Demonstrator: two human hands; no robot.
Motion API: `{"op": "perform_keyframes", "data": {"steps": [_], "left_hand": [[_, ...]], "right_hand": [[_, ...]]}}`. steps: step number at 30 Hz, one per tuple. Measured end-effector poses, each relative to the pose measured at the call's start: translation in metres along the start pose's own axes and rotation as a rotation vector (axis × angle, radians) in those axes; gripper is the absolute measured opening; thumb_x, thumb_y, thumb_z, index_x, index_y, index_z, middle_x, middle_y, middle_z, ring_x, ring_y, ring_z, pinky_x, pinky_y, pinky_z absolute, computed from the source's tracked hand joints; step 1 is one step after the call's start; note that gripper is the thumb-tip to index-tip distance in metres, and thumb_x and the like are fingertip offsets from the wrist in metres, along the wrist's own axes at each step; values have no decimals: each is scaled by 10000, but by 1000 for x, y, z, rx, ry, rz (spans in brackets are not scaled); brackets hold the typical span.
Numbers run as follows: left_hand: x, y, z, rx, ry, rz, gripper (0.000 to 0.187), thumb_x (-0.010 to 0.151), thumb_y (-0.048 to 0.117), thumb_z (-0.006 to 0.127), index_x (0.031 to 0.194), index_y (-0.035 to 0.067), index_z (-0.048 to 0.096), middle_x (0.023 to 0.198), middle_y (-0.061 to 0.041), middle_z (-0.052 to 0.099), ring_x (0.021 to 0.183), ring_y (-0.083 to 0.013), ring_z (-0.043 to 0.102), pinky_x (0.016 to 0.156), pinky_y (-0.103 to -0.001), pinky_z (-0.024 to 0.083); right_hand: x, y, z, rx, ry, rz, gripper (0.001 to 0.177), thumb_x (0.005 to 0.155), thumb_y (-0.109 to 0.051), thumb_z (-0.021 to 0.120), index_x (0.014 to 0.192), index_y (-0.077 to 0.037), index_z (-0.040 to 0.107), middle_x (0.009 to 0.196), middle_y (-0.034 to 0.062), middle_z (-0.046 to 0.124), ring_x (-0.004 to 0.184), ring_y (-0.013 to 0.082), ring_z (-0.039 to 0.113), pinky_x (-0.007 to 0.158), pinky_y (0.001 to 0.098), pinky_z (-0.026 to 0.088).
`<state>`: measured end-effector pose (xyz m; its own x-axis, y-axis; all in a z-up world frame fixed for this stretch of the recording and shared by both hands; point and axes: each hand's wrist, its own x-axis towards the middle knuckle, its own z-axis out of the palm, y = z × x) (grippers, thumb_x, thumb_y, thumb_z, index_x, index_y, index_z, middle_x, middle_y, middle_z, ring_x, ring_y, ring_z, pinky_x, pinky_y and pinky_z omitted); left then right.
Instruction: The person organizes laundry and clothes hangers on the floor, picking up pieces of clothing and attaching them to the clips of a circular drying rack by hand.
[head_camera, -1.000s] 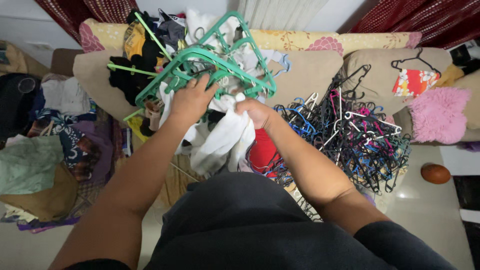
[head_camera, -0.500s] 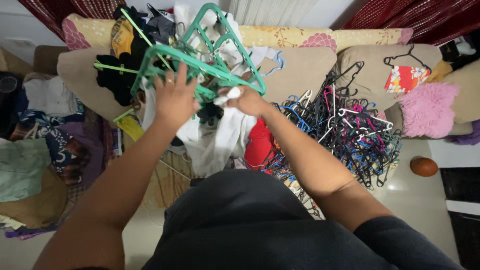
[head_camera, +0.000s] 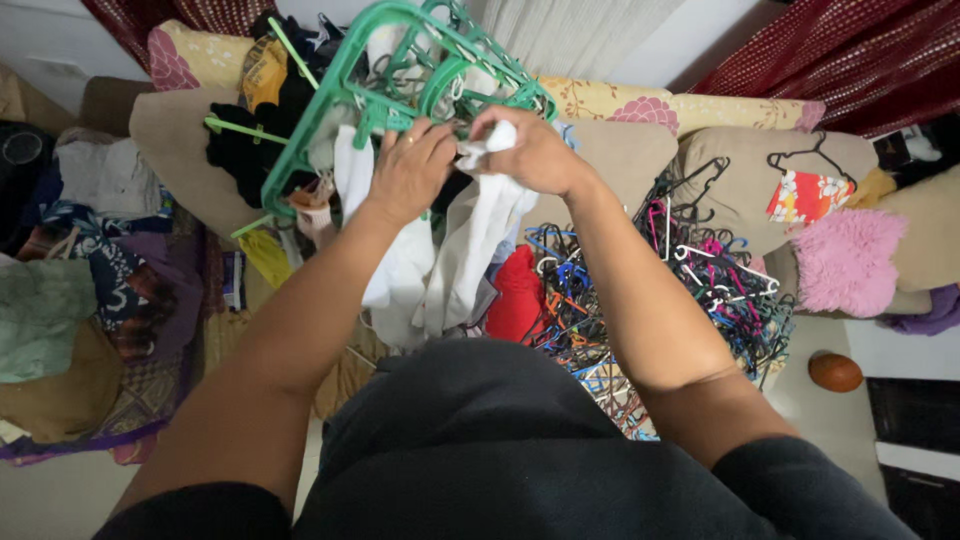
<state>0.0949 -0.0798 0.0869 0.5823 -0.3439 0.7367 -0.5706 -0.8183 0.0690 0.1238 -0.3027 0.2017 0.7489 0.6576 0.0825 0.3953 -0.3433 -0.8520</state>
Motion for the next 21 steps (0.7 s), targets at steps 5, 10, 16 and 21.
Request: {"op": "perform_keyframes", "data": {"steps": [5,10,16,21], "left_hand": [[19,6,5,-47,-36,-58,410,812,127,758,1204,92,642,1119,-58,680,1148,-310,561,934,-518,397],[29,6,25,-6,-115,-114,348,781,99,759,1118,125,673,1036,-30,685,1107,-300,560,916,-523,377],[12,-36,42,-95,-193,16,436,802,96,769,1228,103,676,1151,-73,688,1180,-329,546,1027,-509,365],[34,-48,77,-159,-226,-28,603,731,97,758,1327,77,672,1239,-126,681,1230,-390,525,1025,-546,352]], "right_hand": [[-24,36,1,168,93,42,420,803,-38,749,1210,-78,649,1058,4,692,953,92,627,853,258,531],[-51,52,2,737,181,37,655,790,30,676,1421,-81,540,1231,9,696,1083,117,676,973,277,549],[-103,122,-17,813,384,288,401,821,-7,662,1219,47,658,1082,100,729,934,194,710,878,327,581],[-133,161,-1,774,406,376,321,804,20,666,1119,80,674,1024,131,733,878,226,714,834,361,584]]}}
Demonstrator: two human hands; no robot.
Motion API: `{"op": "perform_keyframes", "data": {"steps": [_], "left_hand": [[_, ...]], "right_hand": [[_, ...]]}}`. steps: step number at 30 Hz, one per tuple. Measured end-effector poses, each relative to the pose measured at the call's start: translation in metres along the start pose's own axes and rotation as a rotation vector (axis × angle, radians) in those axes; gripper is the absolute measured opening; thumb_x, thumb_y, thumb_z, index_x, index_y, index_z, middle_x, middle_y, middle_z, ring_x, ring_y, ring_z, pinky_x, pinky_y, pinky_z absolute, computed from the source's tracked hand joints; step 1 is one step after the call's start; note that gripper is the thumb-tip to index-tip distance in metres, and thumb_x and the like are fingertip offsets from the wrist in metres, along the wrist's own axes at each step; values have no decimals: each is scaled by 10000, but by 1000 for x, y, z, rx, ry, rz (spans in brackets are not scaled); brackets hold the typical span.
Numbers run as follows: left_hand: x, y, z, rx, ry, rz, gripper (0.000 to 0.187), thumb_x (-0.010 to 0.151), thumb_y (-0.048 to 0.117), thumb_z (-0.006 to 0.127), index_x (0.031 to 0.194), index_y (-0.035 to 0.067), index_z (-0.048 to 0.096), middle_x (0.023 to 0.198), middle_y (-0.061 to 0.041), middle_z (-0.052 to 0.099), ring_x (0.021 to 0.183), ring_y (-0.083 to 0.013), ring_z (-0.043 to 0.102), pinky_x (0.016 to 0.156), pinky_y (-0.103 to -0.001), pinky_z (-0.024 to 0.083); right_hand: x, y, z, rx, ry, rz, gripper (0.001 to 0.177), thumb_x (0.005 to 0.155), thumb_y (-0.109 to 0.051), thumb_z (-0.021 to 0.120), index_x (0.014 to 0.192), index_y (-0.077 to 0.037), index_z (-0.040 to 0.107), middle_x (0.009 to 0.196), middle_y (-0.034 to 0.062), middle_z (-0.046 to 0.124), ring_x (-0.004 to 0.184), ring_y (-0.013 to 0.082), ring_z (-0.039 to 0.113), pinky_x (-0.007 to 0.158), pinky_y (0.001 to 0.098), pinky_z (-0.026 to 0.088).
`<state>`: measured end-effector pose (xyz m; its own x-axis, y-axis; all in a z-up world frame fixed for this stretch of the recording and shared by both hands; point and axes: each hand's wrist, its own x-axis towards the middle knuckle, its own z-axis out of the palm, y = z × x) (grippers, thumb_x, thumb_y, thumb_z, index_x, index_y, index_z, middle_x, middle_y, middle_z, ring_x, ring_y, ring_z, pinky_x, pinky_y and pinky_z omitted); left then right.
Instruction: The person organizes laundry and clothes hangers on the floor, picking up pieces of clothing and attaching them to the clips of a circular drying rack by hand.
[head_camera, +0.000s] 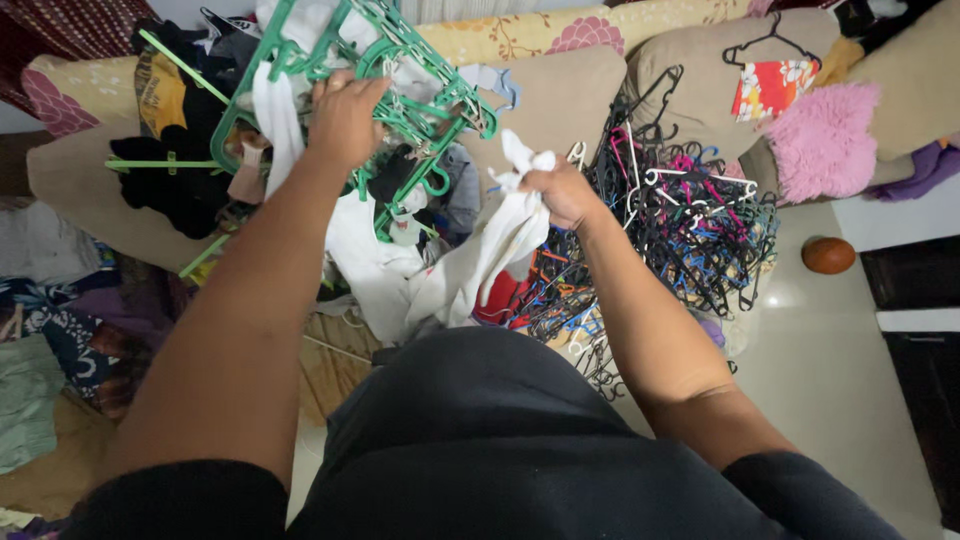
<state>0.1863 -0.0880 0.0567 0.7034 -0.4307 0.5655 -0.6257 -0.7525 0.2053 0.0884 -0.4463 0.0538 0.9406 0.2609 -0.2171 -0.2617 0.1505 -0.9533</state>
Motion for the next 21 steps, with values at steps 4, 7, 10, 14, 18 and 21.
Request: {"op": "perform_keyframes", "data": {"steps": [4,7,10,14,18,21], "left_hand": [[18,-12,-3,-294,-94,-325,370,951,215,744,1317,175,709,1318,-107,649,1254,-360,564,1089,-479,448],[-7,-23,-7,-226,308,-394,392,953,240,785,1306,104,686,1385,-98,618,1306,-333,545,1115,-454,444],[-72,-16,8,-81,298,-457,569,820,327,854,1246,2,663,1396,-242,455,1291,-463,431,1067,-553,379],[-100,-25,45,53,-90,-355,419,864,268,769,1212,43,712,1504,-218,434,1375,-506,402,1158,-616,330],[-61,-25,39,19,-417,-521,376,937,286,662,1258,115,758,1520,-125,530,1424,-538,386,1267,-660,197],[-31,2,3,-224,-503,-542,529,793,394,705,1205,61,680,1489,-125,504,1369,-489,450,1173,-630,283]], "right_hand": [[-16,-4,13,81,-63,29,443,741,24,610,1178,30,686,1049,89,781,901,187,744,842,321,589],[-15,-1,20,30,8,-18,377,737,54,629,1113,71,659,973,130,772,826,236,745,785,362,607],[-12,15,22,-158,11,-90,530,743,46,631,1272,49,660,998,88,724,838,194,680,780,326,563],[-9,29,46,-219,-106,-33,719,738,5,673,1438,-64,528,1090,23,682,962,139,657,859,288,551],[-5,19,81,-439,-260,-57,786,738,-34,687,1493,-100,481,1159,26,651,1024,133,631,890,286,533],[3,24,105,-484,-184,21,826,748,-60,693,1528,-140,435,1107,65,668,947,168,625,846,305,530]]}}
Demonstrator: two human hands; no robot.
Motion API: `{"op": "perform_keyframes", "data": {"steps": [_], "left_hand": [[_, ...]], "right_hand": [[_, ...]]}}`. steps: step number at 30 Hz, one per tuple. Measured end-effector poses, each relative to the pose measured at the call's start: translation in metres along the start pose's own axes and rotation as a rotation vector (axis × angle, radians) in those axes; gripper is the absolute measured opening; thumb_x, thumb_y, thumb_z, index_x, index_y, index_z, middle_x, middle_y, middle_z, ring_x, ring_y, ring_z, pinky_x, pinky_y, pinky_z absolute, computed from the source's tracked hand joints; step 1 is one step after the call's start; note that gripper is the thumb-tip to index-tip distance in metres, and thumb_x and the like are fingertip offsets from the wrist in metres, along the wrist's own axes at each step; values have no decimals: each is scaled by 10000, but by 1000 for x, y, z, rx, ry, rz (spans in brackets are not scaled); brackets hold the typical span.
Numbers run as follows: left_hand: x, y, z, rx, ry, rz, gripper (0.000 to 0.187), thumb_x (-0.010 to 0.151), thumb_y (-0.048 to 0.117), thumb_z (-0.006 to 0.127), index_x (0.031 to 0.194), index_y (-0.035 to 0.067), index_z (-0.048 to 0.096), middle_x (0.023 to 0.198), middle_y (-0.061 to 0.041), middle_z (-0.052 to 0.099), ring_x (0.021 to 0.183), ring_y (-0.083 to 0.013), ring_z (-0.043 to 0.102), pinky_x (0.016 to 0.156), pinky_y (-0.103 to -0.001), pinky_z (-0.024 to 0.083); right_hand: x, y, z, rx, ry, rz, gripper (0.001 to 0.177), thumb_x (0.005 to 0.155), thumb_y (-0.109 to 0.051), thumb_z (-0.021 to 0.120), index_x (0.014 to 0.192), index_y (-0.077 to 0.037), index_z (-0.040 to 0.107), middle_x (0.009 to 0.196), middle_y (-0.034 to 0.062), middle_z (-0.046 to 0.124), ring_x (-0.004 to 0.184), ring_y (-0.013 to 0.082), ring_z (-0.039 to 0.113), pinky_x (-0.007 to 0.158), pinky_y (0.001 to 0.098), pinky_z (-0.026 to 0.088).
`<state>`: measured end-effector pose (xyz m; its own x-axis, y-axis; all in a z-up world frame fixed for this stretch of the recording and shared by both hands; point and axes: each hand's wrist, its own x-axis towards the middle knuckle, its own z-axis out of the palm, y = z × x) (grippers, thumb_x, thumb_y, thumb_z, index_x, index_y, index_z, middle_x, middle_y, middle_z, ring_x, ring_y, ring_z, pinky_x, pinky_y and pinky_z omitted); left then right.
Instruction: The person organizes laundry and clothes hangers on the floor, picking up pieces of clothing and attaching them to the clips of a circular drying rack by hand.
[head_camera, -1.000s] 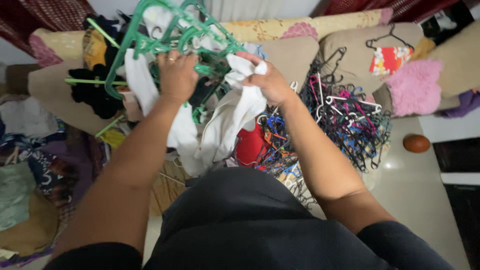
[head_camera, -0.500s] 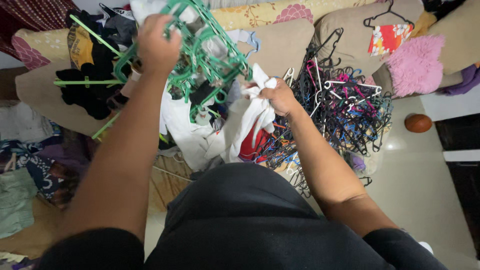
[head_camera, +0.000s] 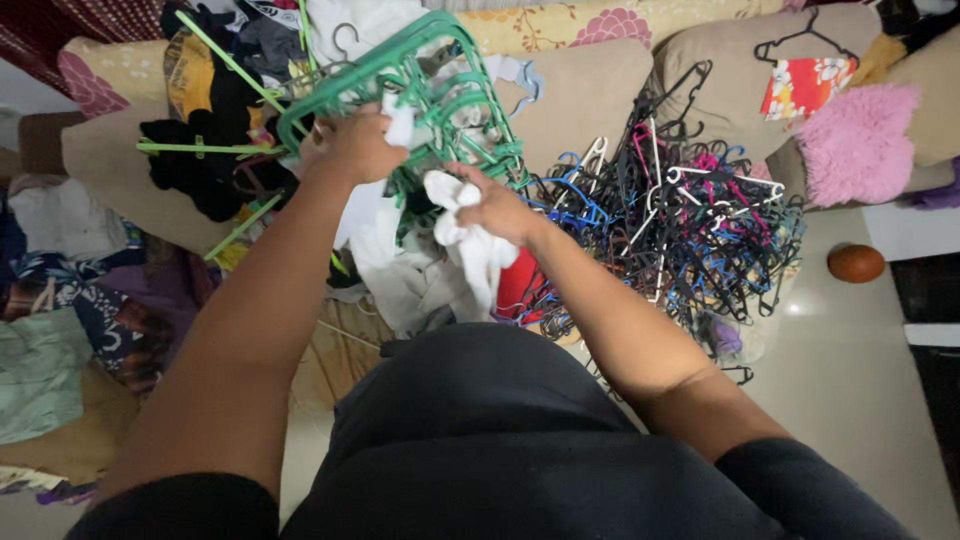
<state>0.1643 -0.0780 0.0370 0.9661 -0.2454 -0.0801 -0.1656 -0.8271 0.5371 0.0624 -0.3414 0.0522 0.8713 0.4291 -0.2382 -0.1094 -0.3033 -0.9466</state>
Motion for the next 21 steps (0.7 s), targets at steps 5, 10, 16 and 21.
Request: {"op": "perform_keyframes", "data": {"steps": [5,10,16,21], "left_hand": [[-55,68,-11,289,-201,-7,449,780,360,701,1190,179,729,1610,-155,335,1339,-666,218,1038,-784,71],[-48,49,16,253,-162,95,319,918,350,611,1069,128,782,1227,-200,713,1171,-463,642,1040,-709,382],[-13,24,31,-402,-40,-66,393,803,367,779,1056,82,683,1004,-129,729,913,-313,728,791,-482,597],[1,37,37,-568,-229,-356,445,809,381,777,1125,77,698,1022,-87,732,878,-256,713,747,-510,567]], "right_hand": [[29,20,35,818,-175,27,626,802,-36,682,1411,-56,539,1146,101,701,998,229,707,884,389,583],[28,29,48,1117,-267,154,380,878,-143,704,1239,-41,644,1091,136,737,921,272,745,806,454,616],[27,22,36,664,-128,143,416,814,-141,782,1194,-14,672,1077,92,743,949,216,728,843,397,595],[24,14,26,315,-132,77,424,813,-248,828,1145,-4,730,1097,99,742,983,173,677,890,337,530]]}}
